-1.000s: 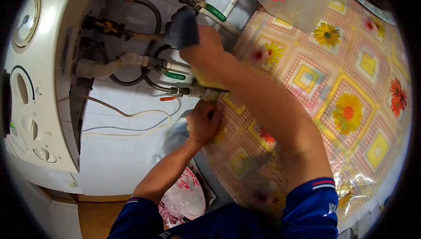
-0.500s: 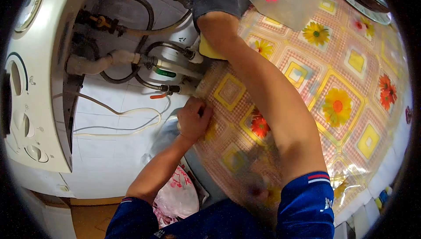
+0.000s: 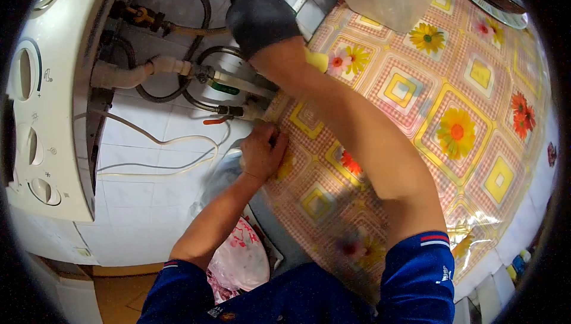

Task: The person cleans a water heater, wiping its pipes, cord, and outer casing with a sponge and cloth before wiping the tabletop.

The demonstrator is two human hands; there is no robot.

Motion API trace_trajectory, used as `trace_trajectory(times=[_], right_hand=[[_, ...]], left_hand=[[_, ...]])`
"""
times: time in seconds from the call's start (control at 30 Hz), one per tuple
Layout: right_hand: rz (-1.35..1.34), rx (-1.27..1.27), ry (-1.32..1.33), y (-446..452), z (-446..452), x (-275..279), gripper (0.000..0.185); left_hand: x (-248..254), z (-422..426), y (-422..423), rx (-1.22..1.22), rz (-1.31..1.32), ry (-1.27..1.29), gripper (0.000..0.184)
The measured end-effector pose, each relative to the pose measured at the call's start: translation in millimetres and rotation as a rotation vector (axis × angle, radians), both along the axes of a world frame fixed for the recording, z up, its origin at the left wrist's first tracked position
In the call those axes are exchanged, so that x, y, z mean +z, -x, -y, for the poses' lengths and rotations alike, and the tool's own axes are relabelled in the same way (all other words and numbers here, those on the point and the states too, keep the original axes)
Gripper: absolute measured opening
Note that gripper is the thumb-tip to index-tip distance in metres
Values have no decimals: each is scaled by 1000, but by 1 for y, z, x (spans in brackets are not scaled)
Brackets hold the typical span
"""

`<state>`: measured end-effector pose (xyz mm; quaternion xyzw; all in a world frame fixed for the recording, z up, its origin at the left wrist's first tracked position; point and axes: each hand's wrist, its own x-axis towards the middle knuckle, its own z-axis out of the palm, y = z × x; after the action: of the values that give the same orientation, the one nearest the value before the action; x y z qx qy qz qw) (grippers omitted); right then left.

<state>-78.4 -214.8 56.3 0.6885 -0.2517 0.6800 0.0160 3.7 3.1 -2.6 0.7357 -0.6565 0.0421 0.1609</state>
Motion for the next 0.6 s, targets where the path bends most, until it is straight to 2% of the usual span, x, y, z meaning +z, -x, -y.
trace_trajectory(times=[0.03,0.1,0.13,0.2,0.33,0.4,0.53,0.6], right_hand=[[4,1,1,-17,0,-13,14],[27,-20,-277,-50,-5,-40,12],[29,-18,-279,-45,-8,-30,12],[-193,300,-789,-22,-20,3,15],[-420,400,-699,-37,-44,20,18],[173,406,-368,-41,-57,32,19],[128,328,-368,-37,-35,2,20],[39,412,-901,-25,-29,2,25]], left_hand=[[1,0,1,1,4,1,21],[1,-1,3,9,-19,31,21],[1,-1,3,10,-17,29,21],[0,0,2,4,2,43,22],[-1,0,1,10,2,7,22],[0,2,0,10,-20,-7,25],[-1,-1,-1,24,28,-59,27],[3,0,3,50,-23,-61,28]])
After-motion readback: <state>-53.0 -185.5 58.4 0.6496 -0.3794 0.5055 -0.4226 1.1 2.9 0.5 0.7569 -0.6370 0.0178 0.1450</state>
